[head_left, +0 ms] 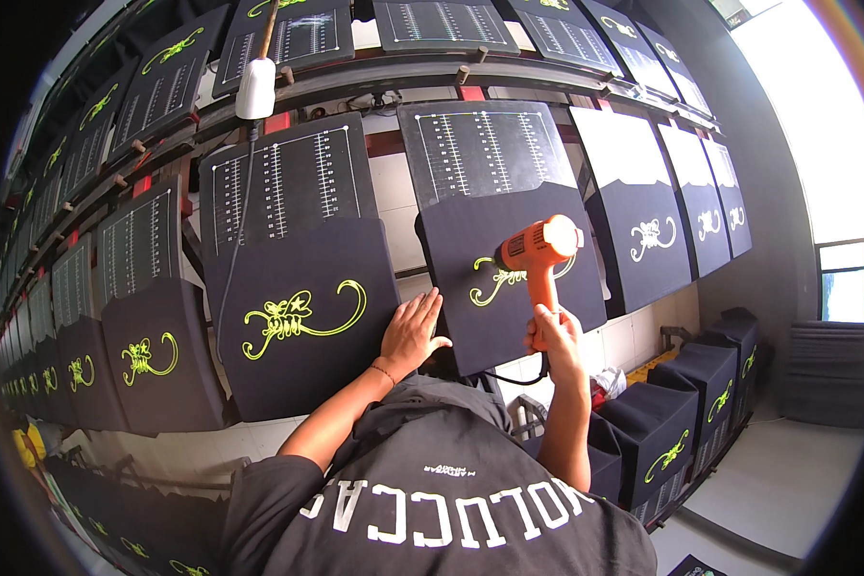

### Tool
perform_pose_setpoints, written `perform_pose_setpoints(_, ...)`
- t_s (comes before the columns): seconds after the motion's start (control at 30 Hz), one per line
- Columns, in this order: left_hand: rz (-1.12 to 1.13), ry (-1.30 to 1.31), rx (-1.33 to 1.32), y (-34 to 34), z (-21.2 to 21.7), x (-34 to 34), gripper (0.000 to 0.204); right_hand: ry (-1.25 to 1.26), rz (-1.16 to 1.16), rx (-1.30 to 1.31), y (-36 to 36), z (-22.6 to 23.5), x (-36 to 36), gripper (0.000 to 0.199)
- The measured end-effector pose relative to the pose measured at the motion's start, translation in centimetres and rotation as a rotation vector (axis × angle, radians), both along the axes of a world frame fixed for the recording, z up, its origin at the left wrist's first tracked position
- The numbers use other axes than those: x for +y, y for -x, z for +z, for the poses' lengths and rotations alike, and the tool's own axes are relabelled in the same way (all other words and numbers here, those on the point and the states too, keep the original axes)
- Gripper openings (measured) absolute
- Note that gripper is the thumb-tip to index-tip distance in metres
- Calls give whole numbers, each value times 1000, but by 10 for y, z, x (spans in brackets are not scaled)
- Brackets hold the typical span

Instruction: The person uses a handheld heat gun to dry a yellow scorpion design printed on several black t-shirts mounted on screen-printing platens.

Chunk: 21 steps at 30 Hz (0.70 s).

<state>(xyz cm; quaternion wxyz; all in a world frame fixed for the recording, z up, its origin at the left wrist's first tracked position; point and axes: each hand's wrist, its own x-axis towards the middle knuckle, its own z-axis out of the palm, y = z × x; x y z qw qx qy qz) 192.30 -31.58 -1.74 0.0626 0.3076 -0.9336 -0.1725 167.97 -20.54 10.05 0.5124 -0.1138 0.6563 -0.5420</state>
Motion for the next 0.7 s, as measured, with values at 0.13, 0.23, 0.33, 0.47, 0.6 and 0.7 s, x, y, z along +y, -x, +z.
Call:
perform_pose_setpoints(0.13, 4, -7, 0, 0, -1, 0, 90, -17, 12, 10, -1, -2, -3, 28)
perform_pose_setpoints(0.23, 8, -13, 3, -1, -1, 0, 90, -1, 28, -14, -3, 1, -6, 28)
perform_pose_setpoints(0.33, 11, -14, 0, 0, -1, 0, 90, 11, 49, -16, 0, -4, -7, 28)
perform_pose_setpoints(0.47, 18, -2, 12, -2, -2, 1, 96, 13, 103, -3, -1, 1, -13, 28)
perform_pose_setpoints(0.6, 24, -11, 6, -1, -2, 1, 99, 12, 126, 30, -4, -2, -15, 28)
perform_pose_setpoints(0.7, 22, -26, -13, -2, 0, 1, 99, 4, 155, 17, -2, 4, -14, 28)
